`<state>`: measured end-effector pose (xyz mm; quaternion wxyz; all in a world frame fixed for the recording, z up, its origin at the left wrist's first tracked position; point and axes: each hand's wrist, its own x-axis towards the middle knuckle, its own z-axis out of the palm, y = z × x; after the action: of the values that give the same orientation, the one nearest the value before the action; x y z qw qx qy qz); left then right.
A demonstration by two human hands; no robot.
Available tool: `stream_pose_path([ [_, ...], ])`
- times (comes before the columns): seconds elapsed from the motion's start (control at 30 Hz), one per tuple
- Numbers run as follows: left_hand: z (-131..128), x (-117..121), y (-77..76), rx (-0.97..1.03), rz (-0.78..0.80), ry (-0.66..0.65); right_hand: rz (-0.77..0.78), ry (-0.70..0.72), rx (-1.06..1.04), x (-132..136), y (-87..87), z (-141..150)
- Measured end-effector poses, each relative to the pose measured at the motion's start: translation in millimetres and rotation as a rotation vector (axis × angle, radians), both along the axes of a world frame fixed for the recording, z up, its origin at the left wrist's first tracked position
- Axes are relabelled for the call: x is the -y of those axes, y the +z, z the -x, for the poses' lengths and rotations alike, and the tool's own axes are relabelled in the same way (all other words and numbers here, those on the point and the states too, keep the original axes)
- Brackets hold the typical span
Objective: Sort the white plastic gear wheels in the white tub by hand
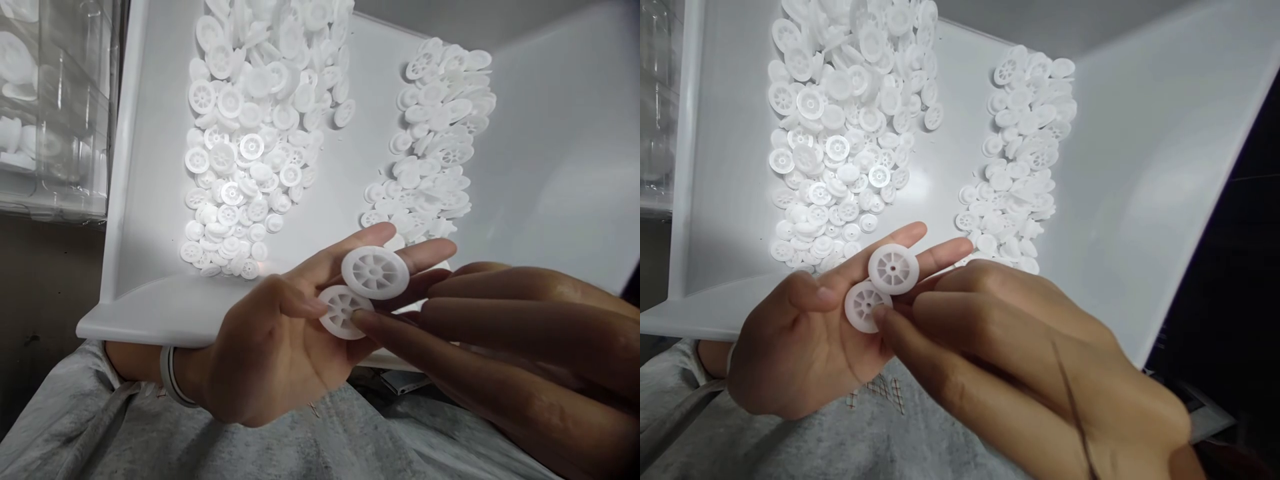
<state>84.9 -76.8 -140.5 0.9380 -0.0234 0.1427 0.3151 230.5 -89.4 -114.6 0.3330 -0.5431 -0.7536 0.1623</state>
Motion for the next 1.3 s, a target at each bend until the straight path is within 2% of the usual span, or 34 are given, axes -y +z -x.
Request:
stream_pose_path([
  [0.13,-2,2,-1.5,-0.001,-0.020,0.016,0.051,-0.070,0.035,5,3.4,3],
  [0.27,-2,3,-3.4,0.007,0.008,0.014,0.046,-0.036,0.052,3,5.7,-2],
  [0.4,-2,4,-2.4,-0.011,0.011,0.006,-0.002,0.223,0.106,-3,8.3,-15],
  [0.47,-2,3,-1.9,-0.029,0.046,-0.002,0.019,0.291,0.118,-4,8.7,-21],
  [0.57,-2,4,-2.6,-0.012,0.068,0.014,0.054,0.232,0.122,-2,7.3,-26],
  [0.73,-3,6,-3.4,0.023,0.079,0.025,0.009,0.285,0.139,-2,4.8,-27],
  [0.8,-2,7,-3.0,0.012,0.092,0.032,0.005,0.266,0.114,-4,5.7,-26],
  [0.93,-1,7,-3.6,0.028,0.086,0.055,0.067,0.276,0.157,-5,9.6,-29],
  [1.0,-1,7,-3.8,0.040,0.074,0.061,0.094,0.274,0.231,0,10.6,-35],
  [1.13,-1,5,-1.8,-0.001,0.089,0.042,0.111,0.160,0.360,20,9.0,-54],
  [1.3,1,2,0.0,-0.006,0.061,-0.002,0.090,0.125,0.357,33,3.9,-67],
])
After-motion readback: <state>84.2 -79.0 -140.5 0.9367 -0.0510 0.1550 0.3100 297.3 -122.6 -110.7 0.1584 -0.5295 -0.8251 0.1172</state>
